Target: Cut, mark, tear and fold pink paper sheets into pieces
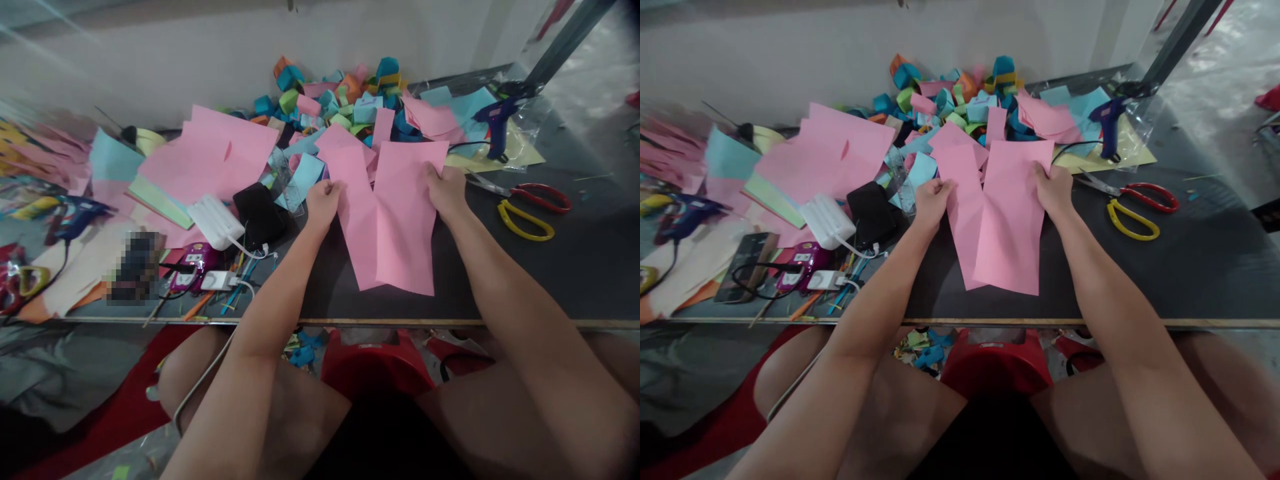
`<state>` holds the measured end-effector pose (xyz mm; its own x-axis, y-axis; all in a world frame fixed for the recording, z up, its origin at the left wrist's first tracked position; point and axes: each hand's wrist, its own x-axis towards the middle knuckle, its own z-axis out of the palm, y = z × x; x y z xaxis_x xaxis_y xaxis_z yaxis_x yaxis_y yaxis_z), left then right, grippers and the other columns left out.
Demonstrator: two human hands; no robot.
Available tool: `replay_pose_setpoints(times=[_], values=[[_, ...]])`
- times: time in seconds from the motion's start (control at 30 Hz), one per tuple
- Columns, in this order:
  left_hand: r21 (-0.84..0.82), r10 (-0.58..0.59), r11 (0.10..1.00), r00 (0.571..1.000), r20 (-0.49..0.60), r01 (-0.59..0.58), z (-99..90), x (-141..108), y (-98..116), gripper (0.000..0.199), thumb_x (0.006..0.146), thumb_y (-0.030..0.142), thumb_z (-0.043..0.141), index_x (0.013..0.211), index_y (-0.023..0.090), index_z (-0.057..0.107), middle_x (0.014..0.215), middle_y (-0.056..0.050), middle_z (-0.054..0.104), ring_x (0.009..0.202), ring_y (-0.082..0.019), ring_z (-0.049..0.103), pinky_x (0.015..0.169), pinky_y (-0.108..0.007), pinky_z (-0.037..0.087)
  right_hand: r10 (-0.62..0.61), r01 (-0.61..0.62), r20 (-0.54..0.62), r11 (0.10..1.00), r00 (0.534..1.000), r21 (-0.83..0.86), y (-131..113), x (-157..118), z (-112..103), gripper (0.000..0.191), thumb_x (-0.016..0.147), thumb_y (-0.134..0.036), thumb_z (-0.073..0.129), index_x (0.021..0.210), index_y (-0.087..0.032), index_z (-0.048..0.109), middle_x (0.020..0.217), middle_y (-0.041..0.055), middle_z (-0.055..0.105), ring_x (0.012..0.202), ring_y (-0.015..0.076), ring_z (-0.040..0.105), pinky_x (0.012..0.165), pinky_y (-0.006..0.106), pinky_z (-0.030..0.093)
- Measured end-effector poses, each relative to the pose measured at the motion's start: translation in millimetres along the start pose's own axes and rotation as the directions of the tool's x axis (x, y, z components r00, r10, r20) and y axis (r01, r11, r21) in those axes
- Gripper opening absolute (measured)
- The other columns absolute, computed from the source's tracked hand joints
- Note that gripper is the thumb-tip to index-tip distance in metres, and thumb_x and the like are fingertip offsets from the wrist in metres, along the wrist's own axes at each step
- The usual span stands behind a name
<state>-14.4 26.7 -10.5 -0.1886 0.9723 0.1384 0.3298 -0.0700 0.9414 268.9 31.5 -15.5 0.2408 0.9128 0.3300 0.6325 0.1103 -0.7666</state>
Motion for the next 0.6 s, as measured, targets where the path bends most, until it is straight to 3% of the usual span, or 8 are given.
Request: replay_pose_setpoints(times=[0.13,0.23,0.3,0.37,0.43,0.6], values=[[-0.111,-0.02,0.994,0.999,0.04,0.024,-1.1,-0.8,4.3,0.03,0.096,0.036,0.071,0.072,0.02,0.061,0.065,0.004,0.047,0.065,-0.012,0.048,0.068,-0.026,0.043,0.029,-0.031,-0.044,0.998,0.999,-0.05,-5.0,0.5,-1.2,0.056,0.098,-0.058,0.064,0.058,-0.025,0.043,0.059,-0.0001,0.04,0.068,0.0205,0.054,0.071,0.038,0.041],[-0.16,-0.065,0.984,0.993,0.102,0.081,0.9,-2.9,8.5,0.024,0.092,0.03,0.074,0.075,0.019,0.062,0.067,0.004,0.052,0.067,-0.011,0.05,0.066,-0.025,0.041,0.098,-0.096,-0.04,0.994,0.994,0.047,-12.0,0.2,-3.0,0.055,0.095,-0.06,0.068,0.059,-0.025,0.046,0.061,0.0008,0.044,0.071,0.022,0.058,0.073,0.04,0.045],[-0.137,-0.066,0.988,0.995,0.074,0.076,1.8,-3.4,8.8,0.022,0.091,0.025,0.075,0.075,0.019,0.061,0.07,0.004,0.054,0.067,-0.011,0.049,0.064,-0.025,0.038,0.172,-0.176,0.037,0.962,0.984,0.21,-16.5,-1.1,-4.1,0.054,0.091,-0.067,0.07,0.063,-0.025,0.052,0.062,0.0017,0.049,0.074,0.0239,0.061,0.072,0.041,0.049],[-0.087,-0.025,0.996,1.0,-0.001,0.025,1.5,-2.6,7.6,0.026,0.093,0.024,0.073,0.073,0.02,0.057,0.068,0.005,0.05,0.064,-0.011,0.045,0.064,-0.026,0.035,0.218,-0.281,0.207,0.891,0.954,0.356,-19.2,-3.4,-4.7,0.053,0.084,-0.073,0.074,0.068,-0.025,0.058,0.064,0.0028,0.055,0.076,0.0249,0.062,0.07,0.041,0.051],[-0.025,0.027,0.999,0.998,-0.064,-0.029,0.1,-1.1,6.3,0.035,0.096,0.024,0.073,0.069,0.021,0.05,0.065,0.006,0.042,0.062,-0.011,0.04,0.064,-0.028,0.033,0.215,-0.324,0.299,0.864,0.93,0.386,-19.6,-6.3,-4.8,0.051,0.08,-0.072,0.08,0.071,-0.024,0.061,0.064,0.0022,0.055,0.074,0.0238,0.061,0.066,0.039,0.051],[0.12,0.086,0.99,0.991,-0.103,-0.074,-1.3,0.9,4.7,0.05,0.095,0.022,0.077,0.063,0.023,0.038,0.062,0.006,0.033,0.062,-0.014,0.039,0.068,-0.031,0.033,0.149,-0.161,0.102,0.98,0.984,0.12,-15.1,-9.6,-3.5,0.059,0.091,-0.059,0.073,0.059,-0.025,0.038,0.058,-0.0039,0.025,0.062,0.0157,0.039,0.061,0.034,0.035]])
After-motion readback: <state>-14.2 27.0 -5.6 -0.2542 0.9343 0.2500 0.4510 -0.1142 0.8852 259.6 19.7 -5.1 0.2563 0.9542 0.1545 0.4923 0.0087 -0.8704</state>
